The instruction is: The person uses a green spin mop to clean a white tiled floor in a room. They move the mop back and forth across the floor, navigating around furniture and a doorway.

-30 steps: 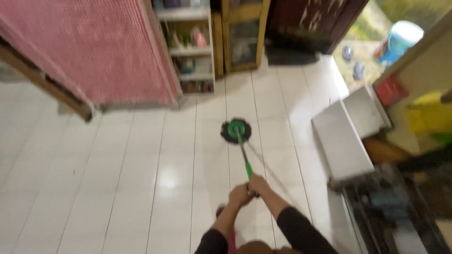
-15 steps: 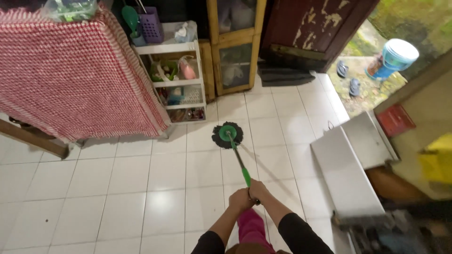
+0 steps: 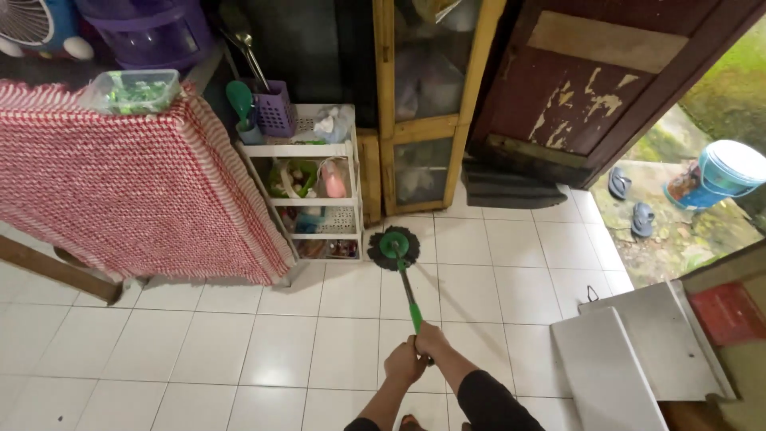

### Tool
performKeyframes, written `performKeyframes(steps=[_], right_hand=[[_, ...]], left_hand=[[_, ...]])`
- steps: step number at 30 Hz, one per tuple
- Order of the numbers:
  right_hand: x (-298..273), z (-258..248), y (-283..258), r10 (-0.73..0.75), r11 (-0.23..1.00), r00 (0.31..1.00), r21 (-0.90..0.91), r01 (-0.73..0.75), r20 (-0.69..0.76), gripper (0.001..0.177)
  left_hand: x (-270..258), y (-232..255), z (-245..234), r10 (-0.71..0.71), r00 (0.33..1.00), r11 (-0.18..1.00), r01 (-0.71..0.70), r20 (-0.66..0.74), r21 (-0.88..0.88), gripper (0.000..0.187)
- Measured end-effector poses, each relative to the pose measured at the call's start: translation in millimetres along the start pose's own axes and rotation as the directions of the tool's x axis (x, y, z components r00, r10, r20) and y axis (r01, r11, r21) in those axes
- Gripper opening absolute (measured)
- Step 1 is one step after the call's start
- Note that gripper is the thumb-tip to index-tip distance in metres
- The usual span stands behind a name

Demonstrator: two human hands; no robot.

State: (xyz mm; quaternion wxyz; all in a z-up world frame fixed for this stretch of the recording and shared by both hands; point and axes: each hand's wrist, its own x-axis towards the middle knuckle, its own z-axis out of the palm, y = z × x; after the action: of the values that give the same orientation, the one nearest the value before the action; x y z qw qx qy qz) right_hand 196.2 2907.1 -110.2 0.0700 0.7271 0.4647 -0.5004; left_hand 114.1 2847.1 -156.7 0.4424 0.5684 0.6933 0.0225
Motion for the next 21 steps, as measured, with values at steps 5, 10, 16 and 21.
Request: performKeyframes(steps=[5, 10, 16, 21], right_hand=[[7.6, -4.2, -4.7, -0.029, 0.997, 1.0, -0.077, 0.029, -0.005, 0.022], [-16.7, 19.2, 48.2, -0.044, 0.978, 0.999, -0.204, 0.045, 0.01, 0.019], [-138.4, 86.2, 133.4, -0.015, 0.966, 0.996, -0.255, 0.036, 0.084, 0.072], [-274.8, 113.6, 165.3, -0.023, 0.879, 0.981, -0.464, 0.111, 0.191, 0.028]], left_hand=[[-0.6, -0.5, -6.1, 0.038, 0.999, 0.999, -0.039, -0.034, -0.034, 0.061], [-49.6, -3.9, 22.4, 0.075, 0.997, 0.997, -0.073, 0.032, -0.034, 0.057], [-207.1, -30.1, 27.9, 0.243, 0.941, 0.968, -0.252, 0.234, 0.013, 0.092], [-329.0, -43.2, 44.3, 0.485, 0.845, 0.868, -0.497, 0.226, -0.005, 0.084]])
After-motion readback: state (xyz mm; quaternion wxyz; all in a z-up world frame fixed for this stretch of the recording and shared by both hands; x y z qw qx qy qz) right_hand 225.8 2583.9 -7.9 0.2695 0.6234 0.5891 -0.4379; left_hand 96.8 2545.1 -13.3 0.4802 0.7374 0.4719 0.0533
